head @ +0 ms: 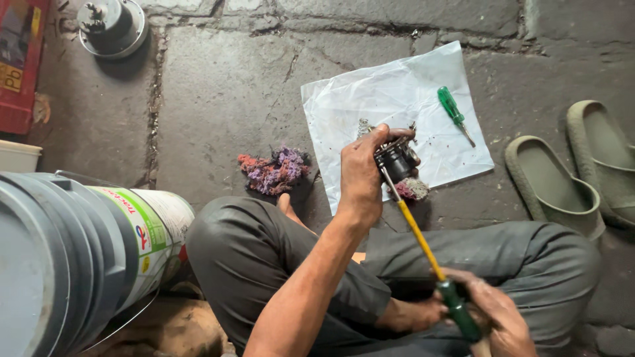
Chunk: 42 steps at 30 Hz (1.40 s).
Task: The person sits on the floor and disassembles a small mechanical component using screwdrivers. They remove screws, separate parts, wipe them with a cloth, and reassemble the component.
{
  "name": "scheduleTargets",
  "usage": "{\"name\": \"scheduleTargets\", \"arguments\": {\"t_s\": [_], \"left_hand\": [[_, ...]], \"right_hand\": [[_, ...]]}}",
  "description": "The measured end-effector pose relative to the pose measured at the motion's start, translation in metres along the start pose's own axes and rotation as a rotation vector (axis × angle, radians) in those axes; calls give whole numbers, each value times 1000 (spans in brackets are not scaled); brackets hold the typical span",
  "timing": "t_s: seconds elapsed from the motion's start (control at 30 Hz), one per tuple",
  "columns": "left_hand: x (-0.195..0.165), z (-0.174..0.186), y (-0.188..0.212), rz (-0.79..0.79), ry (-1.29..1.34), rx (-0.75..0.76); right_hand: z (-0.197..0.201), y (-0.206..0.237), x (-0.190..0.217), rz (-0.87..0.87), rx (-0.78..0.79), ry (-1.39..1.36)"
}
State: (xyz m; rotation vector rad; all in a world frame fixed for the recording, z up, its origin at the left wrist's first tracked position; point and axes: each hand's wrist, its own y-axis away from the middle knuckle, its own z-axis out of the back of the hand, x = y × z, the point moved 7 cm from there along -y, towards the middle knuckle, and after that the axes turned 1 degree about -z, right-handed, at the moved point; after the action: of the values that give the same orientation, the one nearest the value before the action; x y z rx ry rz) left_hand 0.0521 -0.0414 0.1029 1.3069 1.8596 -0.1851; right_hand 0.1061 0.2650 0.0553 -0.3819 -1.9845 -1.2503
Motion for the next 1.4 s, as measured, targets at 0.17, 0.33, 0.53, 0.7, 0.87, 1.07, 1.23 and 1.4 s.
{"name": "scheduleTargets", "arguments": {"t_s": [0.17, 0.33, 0.53, 0.7, 0.87, 1.07, 1.23, 1.4], "left_hand": [[3, -16, 8, 24, -42, 99], [3, -28, 18, -53, -231, 209], [22, -39, 39, -246, -639, 308], [56, -36, 56, -63, -544, 336], [71, -28, 67, 16, -710, 363], [77, -46, 97, -173, -701, 499], [67, -51, 87, -99, -756, 436], [30, -73, 72, -244, -709, 514]], "right_hand": [[-17, -10, -14, -184, 273, 188], [-30, -30, -10, -79, 288, 356], [-30, -28, -48, -250, 253, 264], [-39, -7, -60, -187, 336, 296], [-31, -8, -54, -157, 305, 366], [-32, -14, -57, 8, 395, 282], [-35, -14, -35, 146, 296, 440], [-38, -16, 21, 241, 221, 562]]}}
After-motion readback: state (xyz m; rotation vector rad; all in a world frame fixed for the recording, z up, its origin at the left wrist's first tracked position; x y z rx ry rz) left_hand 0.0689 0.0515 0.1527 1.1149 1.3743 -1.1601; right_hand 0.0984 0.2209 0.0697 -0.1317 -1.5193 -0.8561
